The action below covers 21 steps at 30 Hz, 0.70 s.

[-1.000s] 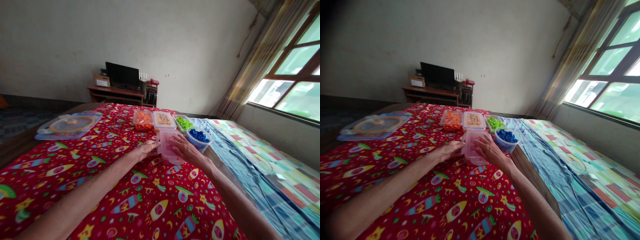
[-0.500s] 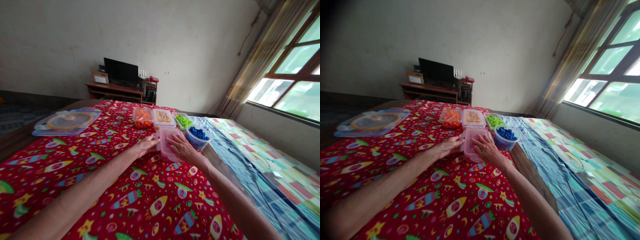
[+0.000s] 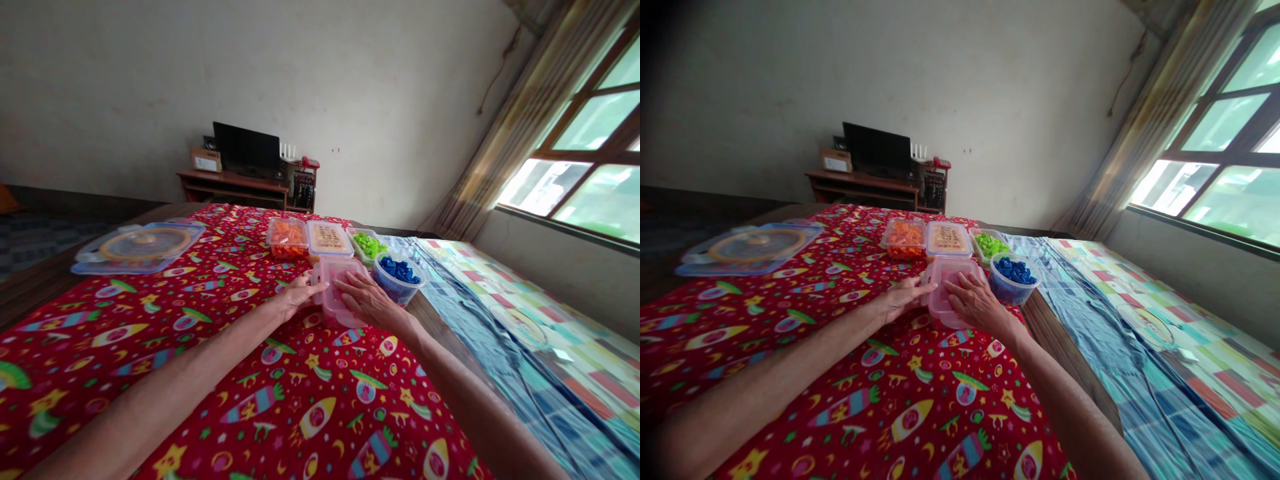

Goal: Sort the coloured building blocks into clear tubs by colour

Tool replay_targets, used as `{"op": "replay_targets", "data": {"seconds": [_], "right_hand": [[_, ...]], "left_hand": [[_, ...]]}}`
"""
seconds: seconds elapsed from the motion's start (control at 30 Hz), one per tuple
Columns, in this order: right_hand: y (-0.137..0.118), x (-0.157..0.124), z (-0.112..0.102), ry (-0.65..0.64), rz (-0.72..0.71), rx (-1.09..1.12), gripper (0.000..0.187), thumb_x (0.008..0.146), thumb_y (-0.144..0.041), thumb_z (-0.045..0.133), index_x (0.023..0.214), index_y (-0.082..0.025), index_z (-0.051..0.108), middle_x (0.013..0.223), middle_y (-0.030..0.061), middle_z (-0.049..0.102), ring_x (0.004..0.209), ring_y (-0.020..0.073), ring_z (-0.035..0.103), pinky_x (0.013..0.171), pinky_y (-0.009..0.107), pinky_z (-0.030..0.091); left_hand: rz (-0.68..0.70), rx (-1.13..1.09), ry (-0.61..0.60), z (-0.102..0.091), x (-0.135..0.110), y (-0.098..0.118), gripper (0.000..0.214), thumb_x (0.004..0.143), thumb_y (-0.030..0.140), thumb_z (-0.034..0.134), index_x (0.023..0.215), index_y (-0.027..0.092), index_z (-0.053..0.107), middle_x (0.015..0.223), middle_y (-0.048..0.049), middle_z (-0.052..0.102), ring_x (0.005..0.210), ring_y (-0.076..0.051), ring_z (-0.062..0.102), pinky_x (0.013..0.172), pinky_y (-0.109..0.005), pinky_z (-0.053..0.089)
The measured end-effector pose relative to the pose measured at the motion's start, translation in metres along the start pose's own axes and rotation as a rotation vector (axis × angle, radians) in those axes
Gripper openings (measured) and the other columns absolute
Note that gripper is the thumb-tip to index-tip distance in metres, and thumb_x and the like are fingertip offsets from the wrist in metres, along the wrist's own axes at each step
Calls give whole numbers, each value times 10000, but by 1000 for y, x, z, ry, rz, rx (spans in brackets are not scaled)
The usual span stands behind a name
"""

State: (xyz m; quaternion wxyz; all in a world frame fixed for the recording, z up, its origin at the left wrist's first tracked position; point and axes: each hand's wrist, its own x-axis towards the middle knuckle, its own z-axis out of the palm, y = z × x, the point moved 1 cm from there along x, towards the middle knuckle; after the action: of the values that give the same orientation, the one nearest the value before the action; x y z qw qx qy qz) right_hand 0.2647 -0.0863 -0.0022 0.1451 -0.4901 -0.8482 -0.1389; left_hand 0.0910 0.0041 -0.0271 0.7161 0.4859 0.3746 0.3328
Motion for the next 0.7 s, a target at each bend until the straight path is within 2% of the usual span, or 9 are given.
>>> {"op": "replay_targets", "data": {"seconds": [0.23, 0.4, 0.47, 0.57, 0.7], "right_hand": [[-1, 1, -3, -7, 70, -67, 403, 965, -281, 410, 1337, -224, 553, 1319, 82, 591, 1279, 219, 501, 1088, 386, 374], [-2, 0, -9, 4, 82, -72, 406, 969, -320, 401, 1324, -217, 570, 1333, 105, 576, 1244, 244, 533, 1056, 397, 399], [-2, -1, -8, 21, 69, -71, 407, 973, -323, 394, 1329, -223, 563, 1319, 99, 591, 1254, 238, 523, 1064, 398, 389], [-1, -3, -4, 40, 69, -84, 403, 970, -323, 406, 1336, -239, 552, 1309, 82, 604, 1268, 232, 508, 1078, 391, 373], [0, -5, 5, 81, 114, -110, 395, 971, -320, 405, 1334, -265, 550, 1355, 66, 568, 1289, 236, 485, 1085, 392, 363]], "left_hand": [[-23, -49, -19, -1, 1, -2, 286, 653, 232, 825, 888, 126, 703, 815, -65, 749, 676, -146, 677, 666, -235, 542], [-26, -2, -46, -7, 9, -6, 357, 681, 374, 801, 930, 141, 695, 846, -66, 746, 703, -155, 677, 670, -249, 537], [40, 87, 8, -10, 22, 0, 410, 661, 468, 792, 895, 150, 683, 779, -43, 732, 655, -153, 660, 615, -247, 515], [141, 280, 85, -10, 48, 15, 450, 634, 563, 766, 746, 142, 654, 600, 0, 660, 512, -128, 582, 513, -231, 445], [115, 392, 80, -6, 81, 33, 412, 646, 535, 759, 623, 142, 638, 486, -1, 610, 418, -120, 507, 449, -232, 384]]}}
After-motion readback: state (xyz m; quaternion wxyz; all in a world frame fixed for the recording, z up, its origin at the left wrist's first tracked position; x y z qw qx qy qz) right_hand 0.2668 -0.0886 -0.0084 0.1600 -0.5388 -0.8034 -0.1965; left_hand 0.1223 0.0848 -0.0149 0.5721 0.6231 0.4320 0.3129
